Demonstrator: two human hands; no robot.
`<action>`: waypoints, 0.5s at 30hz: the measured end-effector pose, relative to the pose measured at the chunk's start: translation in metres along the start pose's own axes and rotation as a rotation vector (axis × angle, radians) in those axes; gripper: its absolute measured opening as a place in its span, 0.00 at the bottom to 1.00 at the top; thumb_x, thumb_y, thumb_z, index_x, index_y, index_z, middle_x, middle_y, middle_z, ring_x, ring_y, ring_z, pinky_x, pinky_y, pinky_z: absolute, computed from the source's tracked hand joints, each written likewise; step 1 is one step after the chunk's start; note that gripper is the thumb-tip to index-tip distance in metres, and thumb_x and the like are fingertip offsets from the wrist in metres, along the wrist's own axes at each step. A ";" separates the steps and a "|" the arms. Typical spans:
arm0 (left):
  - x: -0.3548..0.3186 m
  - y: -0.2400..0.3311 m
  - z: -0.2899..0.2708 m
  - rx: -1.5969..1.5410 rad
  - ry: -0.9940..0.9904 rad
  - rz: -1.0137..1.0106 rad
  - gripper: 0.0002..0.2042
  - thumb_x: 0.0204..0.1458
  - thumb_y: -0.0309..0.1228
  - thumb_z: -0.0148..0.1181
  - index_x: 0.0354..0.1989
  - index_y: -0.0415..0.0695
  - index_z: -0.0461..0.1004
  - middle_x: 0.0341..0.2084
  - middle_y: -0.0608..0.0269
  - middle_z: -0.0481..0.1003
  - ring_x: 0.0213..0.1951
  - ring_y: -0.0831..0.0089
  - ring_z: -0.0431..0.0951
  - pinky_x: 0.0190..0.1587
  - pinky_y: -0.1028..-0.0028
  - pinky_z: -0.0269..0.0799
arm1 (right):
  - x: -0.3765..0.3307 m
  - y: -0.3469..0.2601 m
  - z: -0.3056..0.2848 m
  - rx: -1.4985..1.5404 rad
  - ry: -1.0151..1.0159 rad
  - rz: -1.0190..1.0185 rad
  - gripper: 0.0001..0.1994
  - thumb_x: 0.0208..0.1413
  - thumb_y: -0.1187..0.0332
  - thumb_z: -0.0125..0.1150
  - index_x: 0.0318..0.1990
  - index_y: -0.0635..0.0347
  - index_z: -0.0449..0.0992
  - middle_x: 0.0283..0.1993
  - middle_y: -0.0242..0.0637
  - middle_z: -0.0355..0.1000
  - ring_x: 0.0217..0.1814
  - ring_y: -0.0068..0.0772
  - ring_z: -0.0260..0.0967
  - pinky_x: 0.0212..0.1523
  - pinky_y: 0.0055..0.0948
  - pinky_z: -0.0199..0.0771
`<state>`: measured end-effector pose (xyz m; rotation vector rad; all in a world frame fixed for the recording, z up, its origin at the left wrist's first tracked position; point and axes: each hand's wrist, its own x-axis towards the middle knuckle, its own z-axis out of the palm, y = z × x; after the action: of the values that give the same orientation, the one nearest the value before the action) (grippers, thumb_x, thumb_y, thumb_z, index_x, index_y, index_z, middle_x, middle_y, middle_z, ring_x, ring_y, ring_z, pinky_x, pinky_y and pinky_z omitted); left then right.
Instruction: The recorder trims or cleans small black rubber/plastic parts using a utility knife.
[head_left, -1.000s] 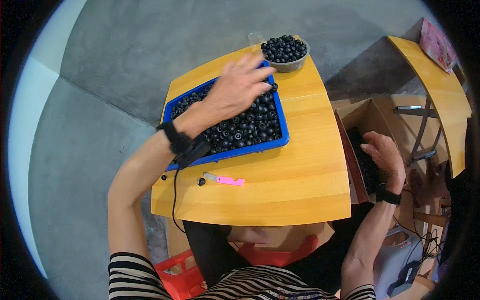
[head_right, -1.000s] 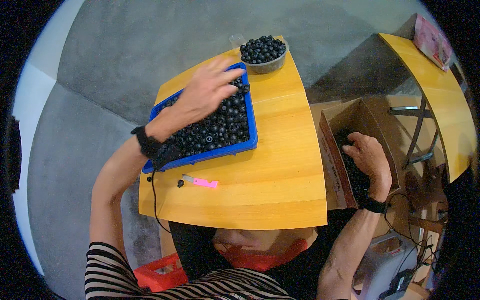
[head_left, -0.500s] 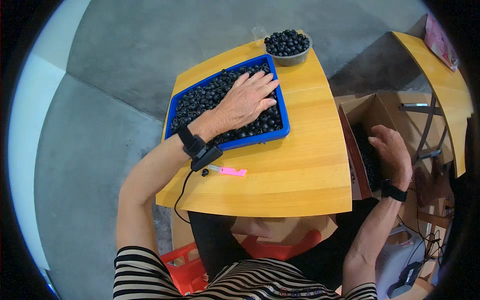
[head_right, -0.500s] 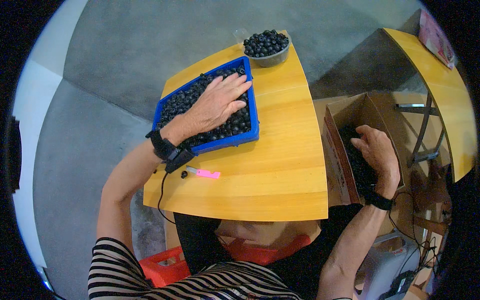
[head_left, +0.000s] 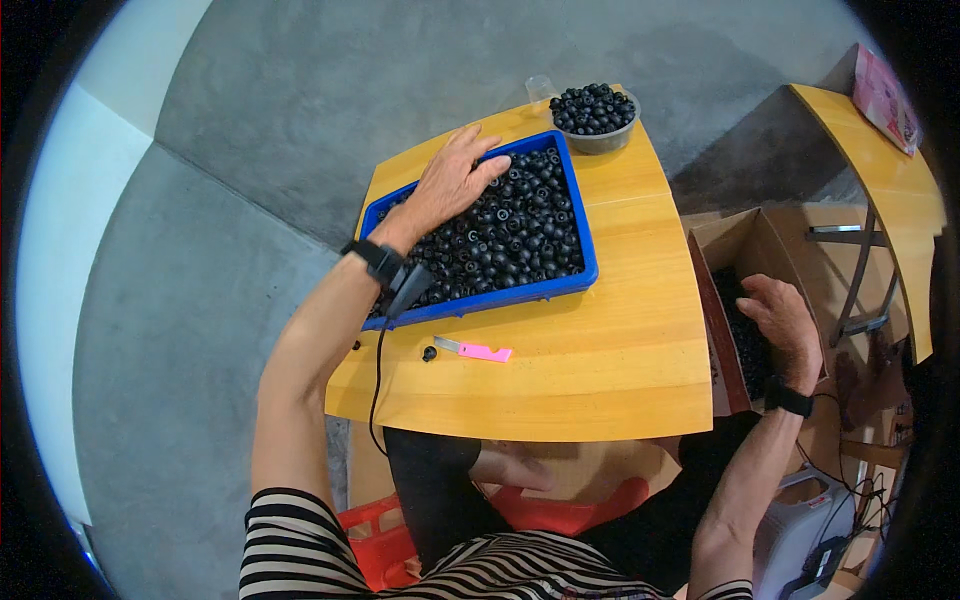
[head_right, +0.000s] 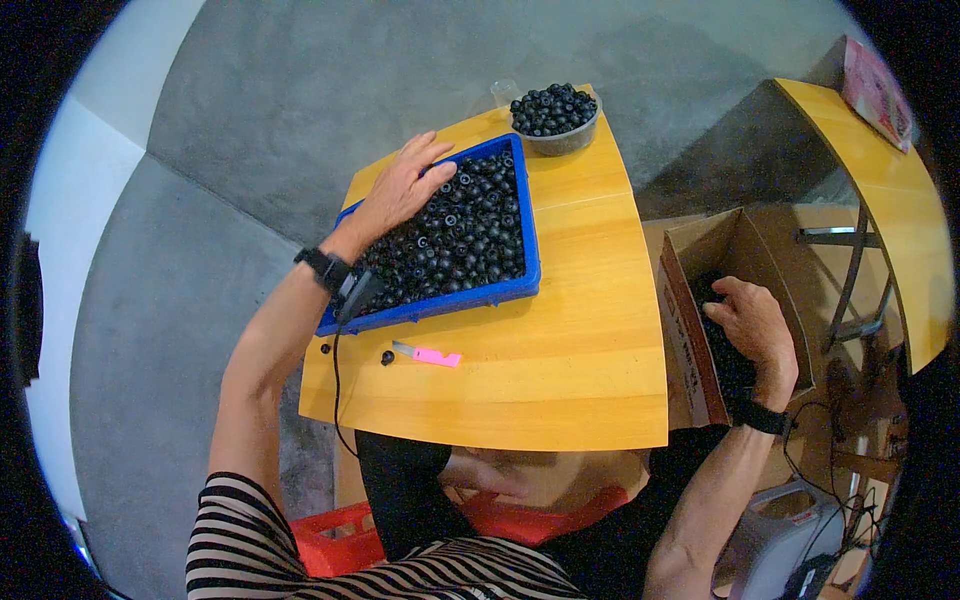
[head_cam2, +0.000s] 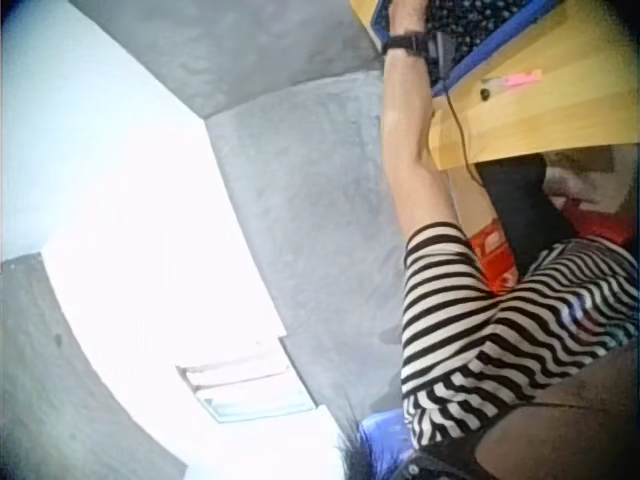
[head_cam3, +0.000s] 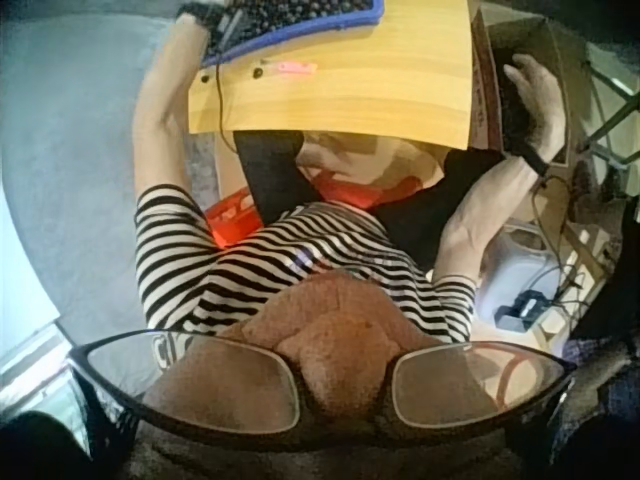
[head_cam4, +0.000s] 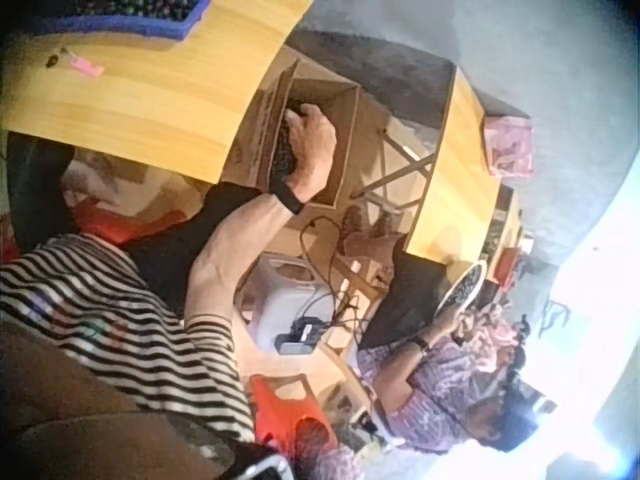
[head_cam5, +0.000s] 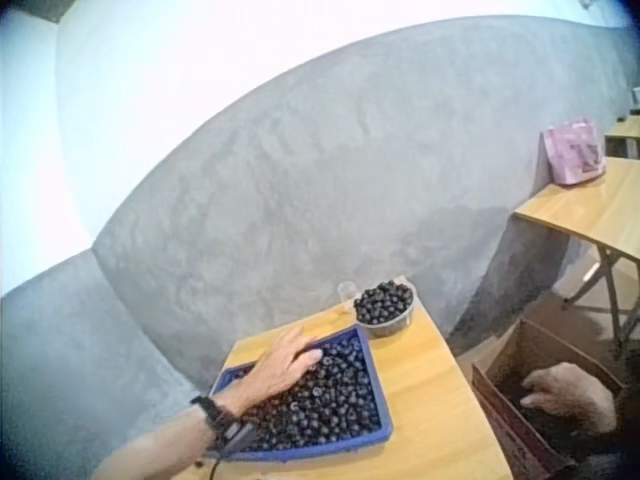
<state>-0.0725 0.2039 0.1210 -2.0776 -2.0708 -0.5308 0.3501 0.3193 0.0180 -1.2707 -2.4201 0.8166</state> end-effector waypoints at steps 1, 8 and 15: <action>0.006 -0.007 0.008 0.120 0.023 0.038 0.23 0.56 0.44 0.46 0.49 0.35 0.69 0.52 0.47 0.66 0.56 0.53 0.63 0.58 0.61 0.56 | 0.000 -0.003 -0.001 -0.020 0.001 0.000 0.16 0.47 0.68 0.61 0.43 0.66 0.74 0.35 0.50 0.74 0.40 0.47 0.73 0.41 0.38 0.72; -0.008 -0.015 0.010 -0.025 -0.230 -0.008 0.24 0.58 0.45 0.42 0.51 0.35 0.66 0.52 0.46 0.66 0.56 0.54 0.64 0.58 0.64 0.58 | 0.009 -0.006 -0.003 -0.019 0.064 0.008 0.15 0.48 0.70 0.59 0.43 0.67 0.73 0.39 0.53 0.73 0.43 0.47 0.72 0.42 0.37 0.71; -0.047 0.003 -0.004 -0.002 -0.197 -0.082 0.23 0.58 0.43 0.43 0.54 0.37 0.64 0.54 0.46 0.65 0.59 0.53 0.60 0.60 0.63 0.55 | 0.002 -0.021 -0.006 -0.058 0.020 0.013 0.13 0.49 0.70 0.57 0.42 0.68 0.73 0.39 0.52 0.74 0.44 0.47 0.72 0.43 0.38 0.70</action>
<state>-0.0690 0.1585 0.1087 -2.1312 -2.2710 -0.3510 0.3378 0.3139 0.0350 -1.3109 -2.4384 0.7385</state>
